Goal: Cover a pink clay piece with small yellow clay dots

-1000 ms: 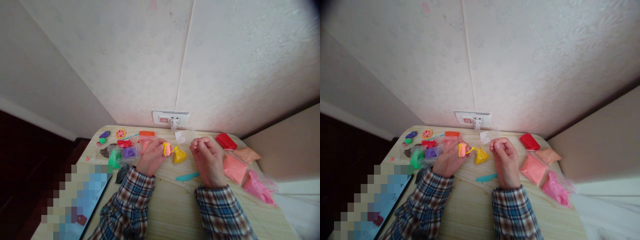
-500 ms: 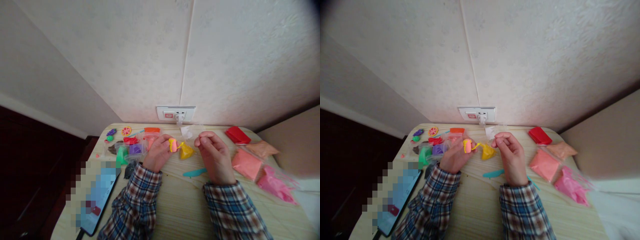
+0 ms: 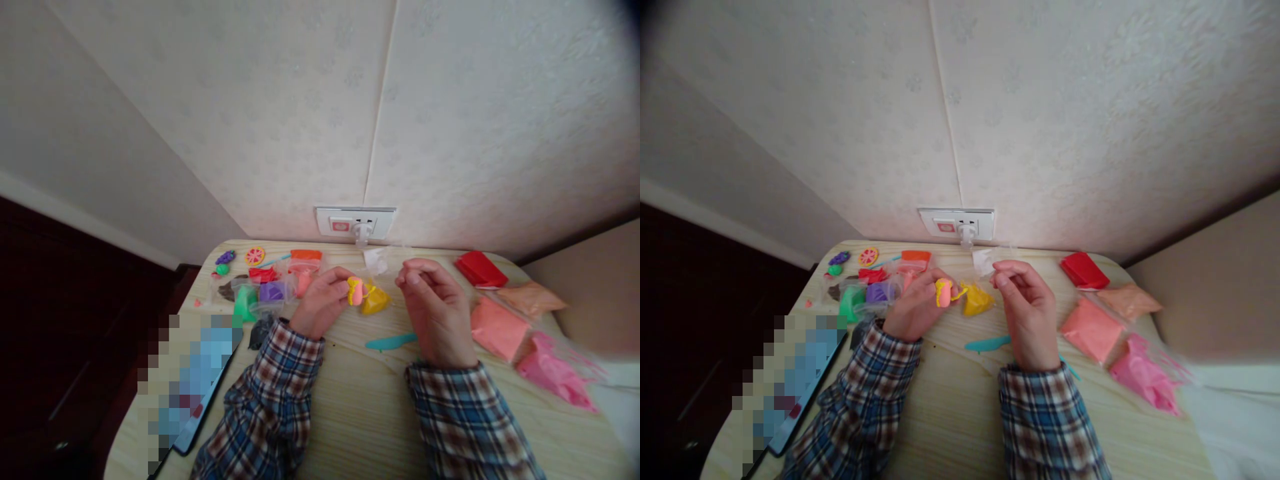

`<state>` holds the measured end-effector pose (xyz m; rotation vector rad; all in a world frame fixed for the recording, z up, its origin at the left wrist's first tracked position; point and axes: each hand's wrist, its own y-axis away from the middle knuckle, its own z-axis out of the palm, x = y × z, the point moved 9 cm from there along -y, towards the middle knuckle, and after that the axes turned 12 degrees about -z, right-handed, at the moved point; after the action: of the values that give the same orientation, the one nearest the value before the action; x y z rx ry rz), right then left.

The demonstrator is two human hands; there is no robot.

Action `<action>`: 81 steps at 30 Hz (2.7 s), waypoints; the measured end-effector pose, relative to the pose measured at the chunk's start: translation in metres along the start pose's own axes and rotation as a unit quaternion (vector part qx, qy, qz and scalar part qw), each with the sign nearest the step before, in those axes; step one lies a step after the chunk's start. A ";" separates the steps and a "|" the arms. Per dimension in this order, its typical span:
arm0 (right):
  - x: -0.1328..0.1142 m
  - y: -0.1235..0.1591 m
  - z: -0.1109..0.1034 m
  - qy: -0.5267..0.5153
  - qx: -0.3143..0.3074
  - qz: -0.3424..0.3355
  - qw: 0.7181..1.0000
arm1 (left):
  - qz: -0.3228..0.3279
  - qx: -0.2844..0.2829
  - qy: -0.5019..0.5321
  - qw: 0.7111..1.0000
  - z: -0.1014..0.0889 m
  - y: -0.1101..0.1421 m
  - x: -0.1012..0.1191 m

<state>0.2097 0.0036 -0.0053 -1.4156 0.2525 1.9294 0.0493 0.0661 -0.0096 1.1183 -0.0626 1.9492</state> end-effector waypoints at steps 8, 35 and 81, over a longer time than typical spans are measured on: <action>0.000 0.002 0.005 -0.013 -0.021 -0.001 1.000 | 0.004 -0.007 -0.004 1.000 0.004 -0.002 0.000; -0.014 0.007 0.033 0.032 -0.180 -0.066 0.981 | 0.013 -0.024 -0.066 0.997 0.010 -0.003 -0.006; -0.008 0.016 0.038 -0.015 -0.181 -0.023 0.983 | 0.027 -0.024 -0.071 0.997 0.012 -0.007 -0.005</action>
<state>0.1721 0.0094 0.0118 -1.6032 -0.1552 2.0273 0.0629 0.0623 -0.0083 1.2336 -0.2175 1.9021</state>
